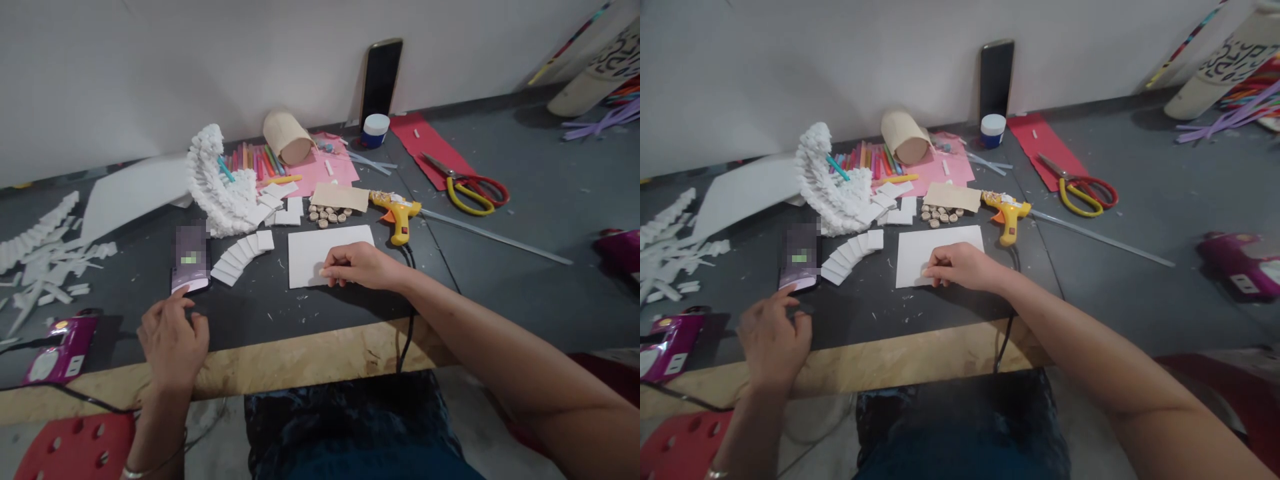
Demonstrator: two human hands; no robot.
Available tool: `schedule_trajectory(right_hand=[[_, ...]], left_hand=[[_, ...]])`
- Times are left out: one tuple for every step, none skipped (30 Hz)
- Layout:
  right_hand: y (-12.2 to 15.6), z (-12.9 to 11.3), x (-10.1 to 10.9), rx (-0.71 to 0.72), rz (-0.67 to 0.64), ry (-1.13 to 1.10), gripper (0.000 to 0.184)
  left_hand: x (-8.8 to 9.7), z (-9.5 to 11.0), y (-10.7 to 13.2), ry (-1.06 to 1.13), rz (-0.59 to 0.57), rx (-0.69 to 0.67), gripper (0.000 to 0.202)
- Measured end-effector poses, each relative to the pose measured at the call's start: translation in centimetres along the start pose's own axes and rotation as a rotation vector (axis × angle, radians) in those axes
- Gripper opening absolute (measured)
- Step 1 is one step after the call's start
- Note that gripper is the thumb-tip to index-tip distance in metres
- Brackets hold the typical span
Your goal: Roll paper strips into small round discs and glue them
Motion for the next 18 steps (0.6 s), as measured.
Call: schedule_trajectory(right_hand=[[0.00, 0.03, -0.02, 0.000, -0.001, -0.001, 0.022], [0.01, 0.05, -0.03, 0.000, -0.001, -0.001, 0.022], [0.02, 0.06, -0.04, 0.000, -0.001, 0.001, 0.022], [0.03, 0.07, -0.05, 0.001, -0.001, 0.001, 0.022], [0.04, 0.07, -0.05, 0.001, 0.000, 0.000, 0.022], [0.05, 0.06, -0.06, 0.002, -0.001, -0.004, 0.021], [0.05, 0.04, -0.07, 0.002, -0.003, -0.007, 0.021], [0.05, 0.03, -0.07, 0.002, -0.004, -0.009, 0.021], [0.05, 0.02, -0.08, 0.003, -0.004, -0.006, 0.022], [0.04, 0.02, -0.07, 0.004, -0.003, -0.003, 0.022], [0.02, 0.04, -0.07, 0.006, -0.001, 0.001, 0.023], [0.00, 0.07, -0.07, 0.006, 0.000, 0.005, 0.023], [-0.02, 0.13, -0.07, 0.006, 0.002, 0.008, 0.023], [-0.04, 0.18, -0.07, 0.006, 0.002, 0.010, 0.023], [-0.05, 0.24, -0.07, 0.006, 0.002, 0.011, 0.023], [-0.06, 0.28, -0.07, 0.007, 0.000, 0.011, 0.023], [-0.06, 0.30, -0.07, 0.008, 0.000, 0.012, 0.023], [-0.06, 0.30, -0.06, 0.010, 0.001, 0.010, 0.024]], left_hand=[[0.01, 0.00, 0.01, -0.002, 0.002, 0.002, 0.015], [0.01, -0.01, 0.02, -0.003, 0.003, 0.003, 0.016], [0.02, -0.01, 0.04, -0.003, 0.005, 0.004, 0.016], [0.01, -0.02, 0.05, -0.001, 0.005, 0.004, 0.016], [0.00, -0.03, 0.06, 0.003, 0.004, 0.005, 0.017], [-0.02, -0.03, 0.07, 0.006, 0.000, 0.004, 0.018], [-0.02, -0.04, 0.06, 0.009, -0.003, 0.006, 0.018], [-0.02, -0.04, 0.06, 0.010, -0.005, 0.009, 0.019], [0.00, -0.04, 0.05, 0.010, -0.004, 0.012, 0.019], [0.02, -0.03, 0.04, 0.009, -0.005, 0.014, 0.019], [0.03, -0.02, 0.02, 0.008, -0.008, 0.017, 0.019], [0.04, 0.00, 0.01, 0.008, -0.013, 0.021, 0.019], [0.03, 0.01, -0.01, 0.009, -0.020, 0.026, 0.019], [0.01, 0.02, -0.02, 0.010, -0.029, 0.031, 0.018], [0.00, 0.03, -0.03, 0.010, -0.037, 0.039, 0.018], [0.00, 0.04, -0.04, 0.010, -0.043, 0.045, 0.018], [0.02, 0.05, -0.05, 0.011, -0.047, 0.051, 0.017], [0.04, 0.07, -0.06, 0.014, -0.049, 0.053, 0.017]])
Point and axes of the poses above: each hand's wrist, its own y-axis away from the middle knuckle, its own x-axis out of the back of the hand, z = x × y, the point moved 5 cm from there along -y, towards the middle knuckle, and after that the axes turned 4 degrees about y, right-handed, at the moved point
